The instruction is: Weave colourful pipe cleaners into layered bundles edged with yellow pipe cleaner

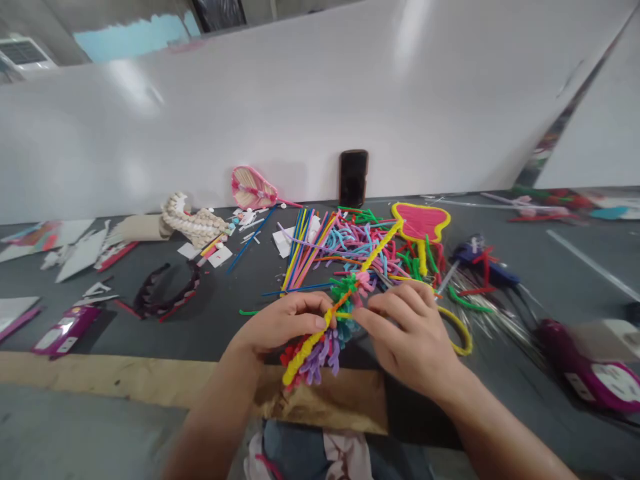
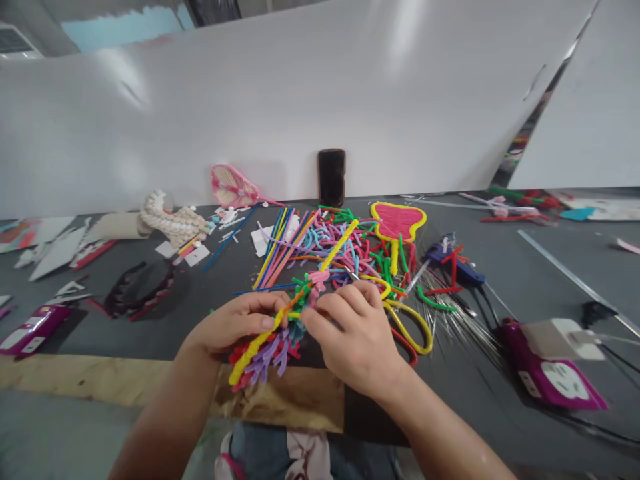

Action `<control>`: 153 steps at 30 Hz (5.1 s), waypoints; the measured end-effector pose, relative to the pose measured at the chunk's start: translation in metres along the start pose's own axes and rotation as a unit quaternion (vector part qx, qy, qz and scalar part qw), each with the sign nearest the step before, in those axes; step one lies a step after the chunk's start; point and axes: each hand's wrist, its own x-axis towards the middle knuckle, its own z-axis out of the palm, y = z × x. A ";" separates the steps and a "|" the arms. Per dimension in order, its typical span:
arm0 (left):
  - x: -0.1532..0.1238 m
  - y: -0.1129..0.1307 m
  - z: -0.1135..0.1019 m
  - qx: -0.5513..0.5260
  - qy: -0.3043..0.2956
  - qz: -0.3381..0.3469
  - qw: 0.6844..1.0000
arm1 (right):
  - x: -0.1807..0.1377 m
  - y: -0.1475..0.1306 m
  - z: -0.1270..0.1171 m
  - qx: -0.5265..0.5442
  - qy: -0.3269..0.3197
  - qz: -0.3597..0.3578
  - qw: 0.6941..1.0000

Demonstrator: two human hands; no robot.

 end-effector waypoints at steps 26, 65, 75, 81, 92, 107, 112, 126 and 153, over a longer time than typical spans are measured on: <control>-0.020 0.047 0.019 0.361 0.119 -0.053 0.924 | -0.003 -0.008 0.008 -0.027 0.027 -0.022 0.999; -0.022 0.030 0.054 0.619 0.144 0.028 0.772 | -0.026 -0.037 -0.005 0.008 -0.063 0.014 0.998; -0.023 0.031 0.054 0.628 0.133 0.045 0.766 | -0.030 -0.045 -0.006 0.041 -0.065 0.037 0.996; -0.022 0.033 0.054 0.631 0.107 0.015 0.768 | -0.031 -0.046 -0.005 0.021 -0.050 0.074 0.996; -0.019 0.034 0.050 0.612 0.101 0.013 0.784 | -0.031 -0.046 -0.005 -0.009 -0.062 0.039 0.997; -0.018 0.034 0.048 0.628 0.108 0.019 0.770 | -0.029 -0.041 -0.018 0.008 -0.079 0.042 0.996; -0.018 0.034 0.047 0.631 0.107 0.006 0.768 | -0.024 -0.040 -0.008 -0.029 -0.114 0.019 0.993; -0.016 0.033 0.041 0.601 0.100 -0.001 0.793 | -0.023 -0.032 0.001 -0.016 -0.087 -0.028 0.996; -0.020 0.024 0.049 0.641 0.139 0.097 0.749 | 0.020 -0.020 -0.012 0.059 -0.338 0.094 0.935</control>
